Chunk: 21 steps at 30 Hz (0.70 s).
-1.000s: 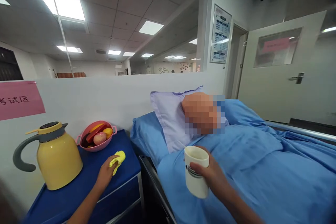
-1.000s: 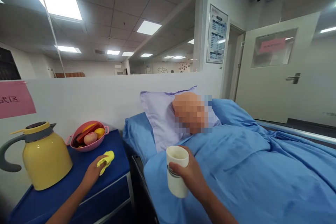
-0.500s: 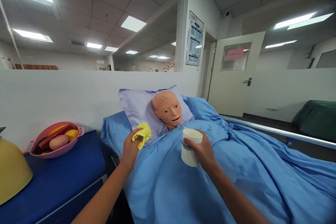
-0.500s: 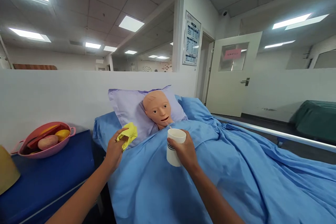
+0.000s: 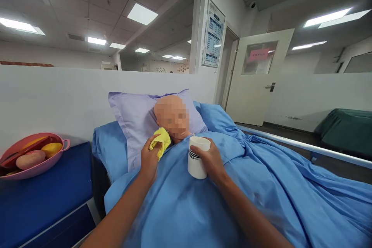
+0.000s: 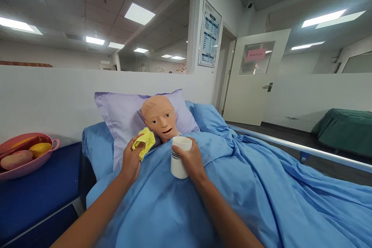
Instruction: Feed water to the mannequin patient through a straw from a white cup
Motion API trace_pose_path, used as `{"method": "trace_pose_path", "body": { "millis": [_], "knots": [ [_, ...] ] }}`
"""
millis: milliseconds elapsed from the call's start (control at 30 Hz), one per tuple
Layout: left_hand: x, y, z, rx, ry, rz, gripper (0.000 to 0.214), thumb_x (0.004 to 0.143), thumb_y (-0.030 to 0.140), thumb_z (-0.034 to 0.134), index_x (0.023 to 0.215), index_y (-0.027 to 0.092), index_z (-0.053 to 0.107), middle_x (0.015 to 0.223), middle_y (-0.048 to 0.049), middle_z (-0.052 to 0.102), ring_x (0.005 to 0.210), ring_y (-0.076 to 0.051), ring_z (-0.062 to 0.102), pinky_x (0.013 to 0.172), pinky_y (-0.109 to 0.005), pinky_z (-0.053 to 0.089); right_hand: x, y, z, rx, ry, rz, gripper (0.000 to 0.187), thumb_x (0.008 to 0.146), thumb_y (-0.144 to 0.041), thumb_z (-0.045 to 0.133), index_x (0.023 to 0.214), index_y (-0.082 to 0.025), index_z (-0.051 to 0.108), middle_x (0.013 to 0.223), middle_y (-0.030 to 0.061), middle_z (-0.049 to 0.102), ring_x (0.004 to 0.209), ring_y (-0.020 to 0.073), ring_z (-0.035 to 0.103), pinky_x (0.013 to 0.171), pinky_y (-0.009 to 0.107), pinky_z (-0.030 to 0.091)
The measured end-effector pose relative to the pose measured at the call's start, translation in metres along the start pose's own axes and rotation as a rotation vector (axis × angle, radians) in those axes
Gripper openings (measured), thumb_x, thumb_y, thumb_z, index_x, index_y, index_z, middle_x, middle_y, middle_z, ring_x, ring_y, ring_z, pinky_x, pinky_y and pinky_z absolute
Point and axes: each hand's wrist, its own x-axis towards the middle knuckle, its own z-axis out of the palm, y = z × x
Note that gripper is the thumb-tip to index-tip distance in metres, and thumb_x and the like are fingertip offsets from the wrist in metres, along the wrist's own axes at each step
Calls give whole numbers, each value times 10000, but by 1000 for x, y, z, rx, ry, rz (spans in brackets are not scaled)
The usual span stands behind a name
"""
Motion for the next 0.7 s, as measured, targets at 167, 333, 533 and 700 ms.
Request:
{"method": "trace_pose_path", "body": {
  "millis": [167,333,533,700],
  "knots": [
    [-1,-13,13,-21,68,71,514,705,342,788,1185,228,645,1142,-54,693,972,-187,669,848,-297,533,-4,-3,-4,-12,-96,-8,516,647,-464,771,1050,-187,607,1005,67,701,909,260,662,799,382,515],
    [-2,-18,13,29,63,77,505,732,376,788,1197,244,642,1175,-57,679,996,-193,667,858,-301,534,0,-2,-3,2,-139,14,500,649,-456,758,1039,-181,609,1053,82,686,952,271,655,828,395,503],
    [-7,-19,9,46,71,65,509,745,404,791,1207,250,642,1216,-62,667,1049,-208,664,872,-301,538,1,-1,-3,-17,-159,42,475,668,-444,752,1036,-185,599,1019,67,697,952,275,660,824,394,499],
    [-11,-22,9,29,73,57,539,730,418,800,1215,247,640,1219,-66,669,1063,-216,664,887,-311,540,6,1,1,1,-168,57,479,669,-439,755,1044,-178,612,1063,83,700,960,280,667,802,385,510]
  ]
}}
